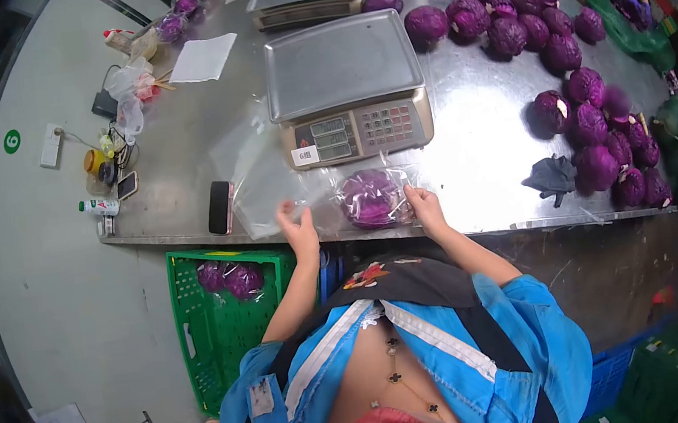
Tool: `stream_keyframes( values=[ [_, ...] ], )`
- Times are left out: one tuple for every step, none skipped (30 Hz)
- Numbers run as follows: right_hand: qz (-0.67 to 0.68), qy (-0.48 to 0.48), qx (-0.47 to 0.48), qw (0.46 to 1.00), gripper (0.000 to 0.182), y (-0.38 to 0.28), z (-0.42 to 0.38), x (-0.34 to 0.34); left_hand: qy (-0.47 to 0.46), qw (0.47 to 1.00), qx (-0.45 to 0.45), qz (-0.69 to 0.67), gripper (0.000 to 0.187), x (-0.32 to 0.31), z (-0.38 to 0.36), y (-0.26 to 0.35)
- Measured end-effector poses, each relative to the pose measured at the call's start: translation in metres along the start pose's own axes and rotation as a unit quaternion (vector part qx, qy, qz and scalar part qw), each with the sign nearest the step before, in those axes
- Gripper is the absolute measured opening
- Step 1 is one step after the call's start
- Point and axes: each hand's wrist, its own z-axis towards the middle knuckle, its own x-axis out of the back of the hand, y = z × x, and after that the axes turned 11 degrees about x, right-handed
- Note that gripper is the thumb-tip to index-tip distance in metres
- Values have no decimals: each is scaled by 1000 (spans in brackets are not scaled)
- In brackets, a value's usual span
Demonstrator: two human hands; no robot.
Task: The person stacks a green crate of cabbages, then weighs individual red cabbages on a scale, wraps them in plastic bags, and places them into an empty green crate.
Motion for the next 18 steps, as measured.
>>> stream_keyframes(
  values=[
    [24, 1, -16, 1000, 37, -4, 0, -1, 155, 931, -310, 111, 26, -9, -7, 24],
    [26, 5, -21, 999, 37, 0, 4, 4, -33, 897, -410, 164, 26, -17, -15, 54],
    [-7, -11, -28, 1000, 37, 11, 11, 11, -219, 819, -488, 207, 27, -28, -20, 72],
    [-41, -29, -37, 998, 37, 18, 13, 18, -221, 822, -481, 210, 27, -47, -7, 64],
    [-41, -30, -45, 998, 37, 13, 9, 24, -280, 838, -390, 258, 27, -70, 14, 45],
    [-60, -34, -57, 996, 37, -4, 8, 27, -333, 843, -298, 301, 28, -86, 31, 28],
    [-78, -37, -66, 994, 38, -15, 12, 28, -354, 877, -114, 305, 31, -87, 44, 18],
    [-294, -97, 5, 951, 37, -26, 23, 40, -352, 874, -134, 306, 31, -86, 45, 18],
    [-294, -100, 5, 951, 37, -30, 29, 45, -352, 872, -150, 306, 32, -86, 42, 15],
    [-347, -85, 208, 911, 48, -81, 17, 24, -352, 873, -142, 307, 32, -89, 40, 9],
    [-383, -69, 401, 829, 65, -113, 11, 6, -349, 877, -164, 287, 31, -91, 38, 4],
    [-461, -213, 329, 796, 89, -119, 13, -2, -343, 881, -188, 267, 31, -91, 36, -2],
    [-458, -219, 328, 797, 89, -100, 16, -1, -339, 882, -184, 270, 31, -90, 36, -20],
    [-385, -263, 282, 839, 89, -67, 26, 0, -366, 920, -61, 127, 33, -91, 40, -43],
    [-310, -312, 235, 867, 90, -43, 39, 0, -374, 925, 58, -28, 36, -90, 45, -54],
    [-278, -302, 193, 891, 89, -35, 50, 0, -416, 898, 115, -86, 53, -85, 45, -54],
    [-273, -233, 114, 926, 77, -19, 59, -4, -425, 893, 72, -131, 67, -76, 44, -60],
    [-134, -273, -33, 952, 73, -9, 70, 0, -418, 888, 113, -156, 74, -66, 31, -62]
  ],
)
